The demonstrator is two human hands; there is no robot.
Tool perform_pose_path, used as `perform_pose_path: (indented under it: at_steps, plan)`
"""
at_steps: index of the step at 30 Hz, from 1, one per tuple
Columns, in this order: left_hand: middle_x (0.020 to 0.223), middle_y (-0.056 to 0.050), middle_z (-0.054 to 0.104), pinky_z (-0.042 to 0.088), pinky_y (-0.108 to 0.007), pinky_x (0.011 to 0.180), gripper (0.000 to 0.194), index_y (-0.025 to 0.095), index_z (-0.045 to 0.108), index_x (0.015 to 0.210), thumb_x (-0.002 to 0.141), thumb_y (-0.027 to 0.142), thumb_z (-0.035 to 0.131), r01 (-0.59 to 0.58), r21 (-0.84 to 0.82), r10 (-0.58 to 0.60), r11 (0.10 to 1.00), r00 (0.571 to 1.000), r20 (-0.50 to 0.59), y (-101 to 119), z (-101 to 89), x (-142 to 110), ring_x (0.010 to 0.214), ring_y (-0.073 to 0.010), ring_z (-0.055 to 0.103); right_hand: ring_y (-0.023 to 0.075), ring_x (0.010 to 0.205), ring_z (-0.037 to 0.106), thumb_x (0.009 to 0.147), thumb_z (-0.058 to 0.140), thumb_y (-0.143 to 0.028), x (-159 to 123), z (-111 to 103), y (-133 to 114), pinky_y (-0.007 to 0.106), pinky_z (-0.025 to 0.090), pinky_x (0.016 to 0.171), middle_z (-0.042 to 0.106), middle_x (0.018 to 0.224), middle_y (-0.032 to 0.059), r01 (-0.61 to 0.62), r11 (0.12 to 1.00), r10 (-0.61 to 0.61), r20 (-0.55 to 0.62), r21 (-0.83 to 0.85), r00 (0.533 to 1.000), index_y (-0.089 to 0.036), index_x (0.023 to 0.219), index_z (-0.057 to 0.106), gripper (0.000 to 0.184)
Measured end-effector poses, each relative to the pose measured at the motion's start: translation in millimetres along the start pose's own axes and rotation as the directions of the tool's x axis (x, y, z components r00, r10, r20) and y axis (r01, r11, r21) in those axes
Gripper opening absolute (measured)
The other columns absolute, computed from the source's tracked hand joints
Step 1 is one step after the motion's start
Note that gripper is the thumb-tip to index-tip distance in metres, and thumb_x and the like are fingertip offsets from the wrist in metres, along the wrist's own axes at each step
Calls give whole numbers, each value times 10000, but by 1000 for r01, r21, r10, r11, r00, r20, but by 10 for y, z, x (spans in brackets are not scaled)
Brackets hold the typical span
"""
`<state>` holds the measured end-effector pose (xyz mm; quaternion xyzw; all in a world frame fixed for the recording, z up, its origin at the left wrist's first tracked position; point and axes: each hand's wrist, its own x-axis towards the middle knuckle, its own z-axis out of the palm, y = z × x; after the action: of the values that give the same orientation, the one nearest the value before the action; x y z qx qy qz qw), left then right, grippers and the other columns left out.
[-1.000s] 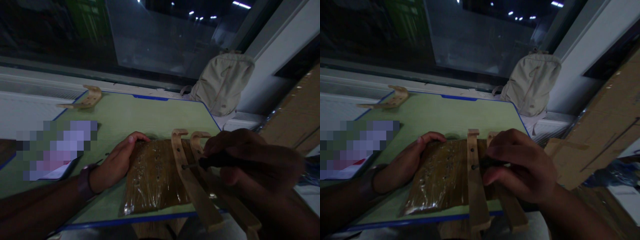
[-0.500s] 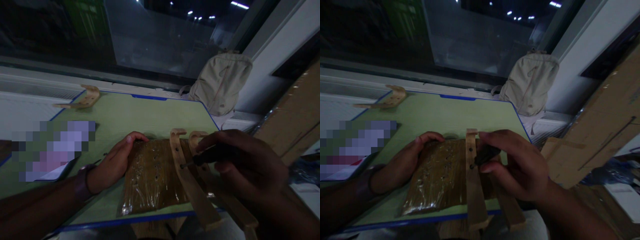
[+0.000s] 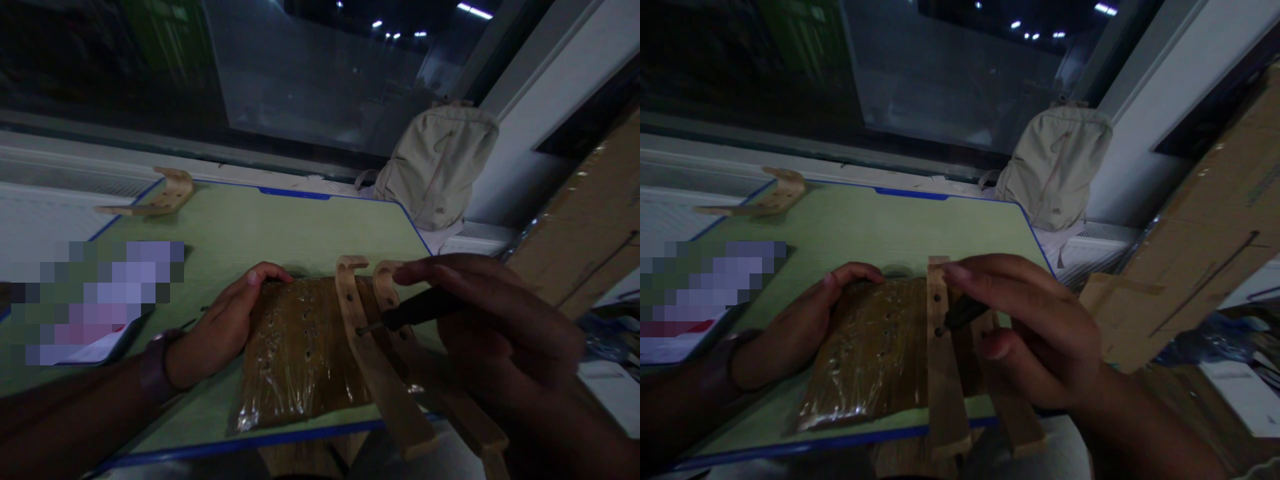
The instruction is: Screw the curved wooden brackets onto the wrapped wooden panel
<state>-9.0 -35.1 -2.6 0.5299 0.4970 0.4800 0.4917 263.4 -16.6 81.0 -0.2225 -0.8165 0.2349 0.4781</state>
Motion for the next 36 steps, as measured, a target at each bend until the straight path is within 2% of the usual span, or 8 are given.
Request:
perform_pose_path:
  at_steps: [3,9,15,19,22,26,30,36]
  plan:
    - [930,-36,703,515,-310,735,548,228,668,1016,923,711,427,5,-22,-5,1000,1000,-10,5,5,-5,851,-221,632,216,1019,709,932,573,-131,-9,56,-17,412,613,889,739,1196,30,-31,993,28,30,112,999,-288,1342,613,440]
    - [899,-31,703,517,-301,706,557,237,658,1032,919,723,413,33,-16,-33,999,999,-2,-11,1,-13,813,-215,631,187,796,696,773,779,-97,23,41,159,319,606,643,721,935,32,109,977,-100,-57,182,993,-248,1209,659,477]
    - [915,-30,713,526,-303,688,539,250,662,1025,941,704,382,-3,27,3,1000,1000,12,-14,-10,-9,807,-217,640,232,1116,687,921,595,-147,20,65,102,386,618,887,716,1209,78,-2,985,-7,52,174,999,-239,1305,615,396]
    - [931,-25,711,528,-295,716,515,248,670,1016,949,682,401,-18,4,18,1000,1000,-4,-25,-9,-2,836,-210,639,175,880,737,873,653,-73,0,103,83,300,639,698,745,1022,26,15,965,-13,-9,263,1000,-291,1309,597,490]
    - [919,-18,702,520,-290,716,516,251,667,1013,949,685,395,-7,11,7,1000,1000,-3,-24,-8,-2,833,-205,630,181,777,701,772,772,-73,7,78,112,312,608,620,723,918,9,105,981,-85,-122,165,989,-340,1258,632,572]
    - [930,-22,699,507,-300,722,531,253,661,1017,940,702,389,17,23,-17,1000,1000,-2,-14,-11,-9,840,-213,623,244,925,696,795,774,-205,39,32,127,389,613,737,740,1035,73,148,989,-148,3,-29,989,-262,1245,669,465]
    - [949,-27,699,499,-314,751,536,255,663,1023,938,706,387,9,22,-9,1000,1000,-2,-22,-13,-12,859,-223,624,229,1017,699,929,588,-189,48,64,121,404,616,830,740,1134,68,52,993,-59,71,103,996,-276,1347,588,428]
    - [933,-25,697,500,-319,736,515,261,668,1013,938,694,400,10,-4,-10,1000,1000,-3,-41,-19,-2,843,-230,619,201,800,689,742,805,-91,5,78,129,336,611,625,714,949,25,62,988,-46,-110,143,993,-328,1211,660,546]
